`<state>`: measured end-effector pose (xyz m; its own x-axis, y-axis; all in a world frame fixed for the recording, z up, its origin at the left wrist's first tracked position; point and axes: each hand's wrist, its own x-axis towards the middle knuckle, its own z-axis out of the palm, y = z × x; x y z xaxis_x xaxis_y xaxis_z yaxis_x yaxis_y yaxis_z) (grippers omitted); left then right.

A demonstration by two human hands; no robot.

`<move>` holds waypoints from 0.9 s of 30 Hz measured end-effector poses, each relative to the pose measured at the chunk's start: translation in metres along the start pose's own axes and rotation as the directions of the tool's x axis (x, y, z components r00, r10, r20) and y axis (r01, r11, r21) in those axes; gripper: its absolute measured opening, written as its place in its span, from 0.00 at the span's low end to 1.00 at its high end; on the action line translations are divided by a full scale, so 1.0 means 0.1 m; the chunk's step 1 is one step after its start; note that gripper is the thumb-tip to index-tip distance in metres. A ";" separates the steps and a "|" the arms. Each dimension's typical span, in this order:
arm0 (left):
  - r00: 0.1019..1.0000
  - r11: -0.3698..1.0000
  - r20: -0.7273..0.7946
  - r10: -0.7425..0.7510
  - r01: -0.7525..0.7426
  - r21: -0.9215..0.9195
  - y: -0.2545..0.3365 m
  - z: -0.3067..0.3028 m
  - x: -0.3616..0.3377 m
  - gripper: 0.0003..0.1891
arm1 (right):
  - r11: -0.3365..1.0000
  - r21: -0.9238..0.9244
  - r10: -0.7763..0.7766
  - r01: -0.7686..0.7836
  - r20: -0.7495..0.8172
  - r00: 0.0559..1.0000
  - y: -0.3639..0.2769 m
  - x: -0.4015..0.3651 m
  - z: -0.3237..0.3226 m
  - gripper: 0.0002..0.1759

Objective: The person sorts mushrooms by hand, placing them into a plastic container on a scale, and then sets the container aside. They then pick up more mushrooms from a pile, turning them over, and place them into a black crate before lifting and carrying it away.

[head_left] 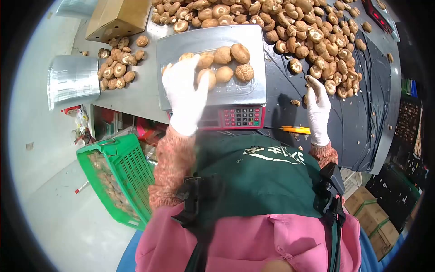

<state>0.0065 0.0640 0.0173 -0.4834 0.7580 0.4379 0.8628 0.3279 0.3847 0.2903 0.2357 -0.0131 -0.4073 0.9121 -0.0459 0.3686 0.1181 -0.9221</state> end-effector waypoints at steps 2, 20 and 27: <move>0.999 0.998 0.033 0.030 -0.032 0.055 -0.09 0.07 0.10 0.28 | 1.000 0.006 0.019 -0.019 -0.008 1.000 -0.18 -0.02 0.07 0.20; 0.997 0.999 0.059 0.045 -0.046 0.004 -0.20 0.08 0.33 0.38 | 0.502 -0.420 -0.587 0.756 0.477 0.654 -0.76 0.31 1.02 0.31; 0.898 0.744 0.280 0.340 -0.075 -0.664 0.59 -0.10 0.03 0.45 | 0.955 0.294 -0.094 -0.039 0.423 0.901 -0.83 -0.26 0.63 0.25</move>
<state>0.0544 0.0800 0.0498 -0.0991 0.9498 0.2968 0.5805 -0.1871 0.7925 0.2180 0.1779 0.0404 -0.7549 0.6452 -0.1176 0.1220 -0.0380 -0.9918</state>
